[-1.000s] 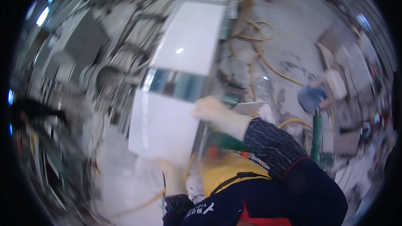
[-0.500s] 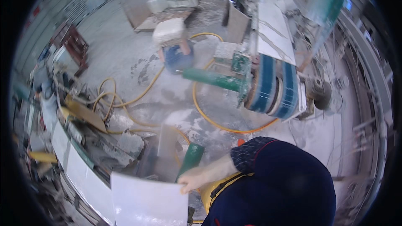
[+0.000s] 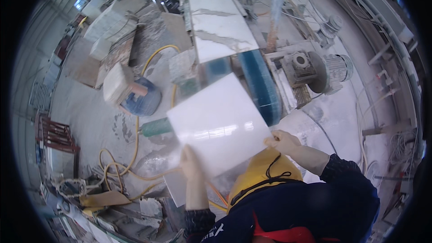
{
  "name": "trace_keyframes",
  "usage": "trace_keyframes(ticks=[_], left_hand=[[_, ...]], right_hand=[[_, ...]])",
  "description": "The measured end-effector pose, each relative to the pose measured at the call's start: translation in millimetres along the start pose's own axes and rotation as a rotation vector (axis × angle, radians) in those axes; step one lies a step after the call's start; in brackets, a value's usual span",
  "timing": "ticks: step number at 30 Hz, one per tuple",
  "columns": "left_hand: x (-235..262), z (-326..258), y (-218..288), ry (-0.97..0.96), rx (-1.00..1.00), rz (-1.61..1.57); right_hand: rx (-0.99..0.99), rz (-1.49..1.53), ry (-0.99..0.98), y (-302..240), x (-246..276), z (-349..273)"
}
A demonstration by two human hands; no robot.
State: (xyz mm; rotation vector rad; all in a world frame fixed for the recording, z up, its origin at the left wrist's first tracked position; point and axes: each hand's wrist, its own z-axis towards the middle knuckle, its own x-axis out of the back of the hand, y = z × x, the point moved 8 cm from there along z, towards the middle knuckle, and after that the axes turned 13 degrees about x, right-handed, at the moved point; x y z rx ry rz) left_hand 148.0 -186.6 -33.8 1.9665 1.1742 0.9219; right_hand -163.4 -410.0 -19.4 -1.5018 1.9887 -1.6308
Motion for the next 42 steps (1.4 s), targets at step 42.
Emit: trace_keyframes(ticks=[42], left_hand=[[-172, 54, 54, -0.500, -0.720, 0.981]], right_hand=[[0.598, -0.564, 0.140, 13, 72, 130]])
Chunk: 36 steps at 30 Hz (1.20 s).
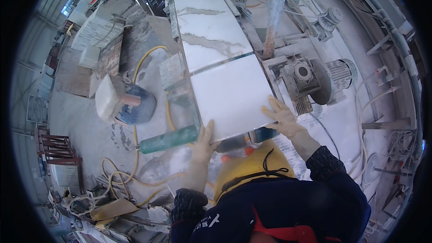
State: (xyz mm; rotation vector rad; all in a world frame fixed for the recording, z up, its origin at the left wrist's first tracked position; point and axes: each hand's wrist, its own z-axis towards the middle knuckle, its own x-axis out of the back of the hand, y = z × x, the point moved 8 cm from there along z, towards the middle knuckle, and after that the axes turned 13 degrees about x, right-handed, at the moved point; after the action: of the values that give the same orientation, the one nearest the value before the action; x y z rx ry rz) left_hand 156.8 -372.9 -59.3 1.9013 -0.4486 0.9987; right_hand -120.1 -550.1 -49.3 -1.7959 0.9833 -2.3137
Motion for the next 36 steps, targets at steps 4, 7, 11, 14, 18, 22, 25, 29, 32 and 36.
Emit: trace_keyframes(ticks=[4, 7, 11, 14, 18, 22, 25, 29, 32, 36], left_hand=[[-1, 11, -4, -0.104, 0.069, -0.279], [-3, 20, -7, -0.131, 0.124, -0.443], [-8, 29, -11, -0.228, 0.261, -0.699], [1, 30, -3, -0.194, 0.184, -0.398], [9, 29, 2, -0.153, 0.113, -0.222], [16, 30, 11, -0.069, 0.060, -0.040], [22, 30, 19, -0.060, 0.108, -0.032], [21, 4, 7, -0.115, 0.296, -0.063], [27, -35, -14, 0.013, 0.335, -0.421], [36, -111, -60, 0.356, 0.477, -0.907]], right_hand=[[-0.033, 0.083, 0.013, 9, -4, 9], [-0.027, 0.144, 0.056, 11, -2, 14], [-0.029, 0.113, 0.050, 11, 2, 17], [-0.038, 0.121, 0.054, 12, 5, 21], [-0.029, 0.057, 0.026, 12, 7, 26], [-0.032, 0.035, 0.017, 8, 13, 32], [-0.044, -0.043, -0.024, 1, 22, 39], [0.117, -0.203, 0.039, -37, 33, 51], [0.259, 0.043, 0.038, -80, 11, 61], [0.502, 0.488, -0.124, -175, -56, 74]])
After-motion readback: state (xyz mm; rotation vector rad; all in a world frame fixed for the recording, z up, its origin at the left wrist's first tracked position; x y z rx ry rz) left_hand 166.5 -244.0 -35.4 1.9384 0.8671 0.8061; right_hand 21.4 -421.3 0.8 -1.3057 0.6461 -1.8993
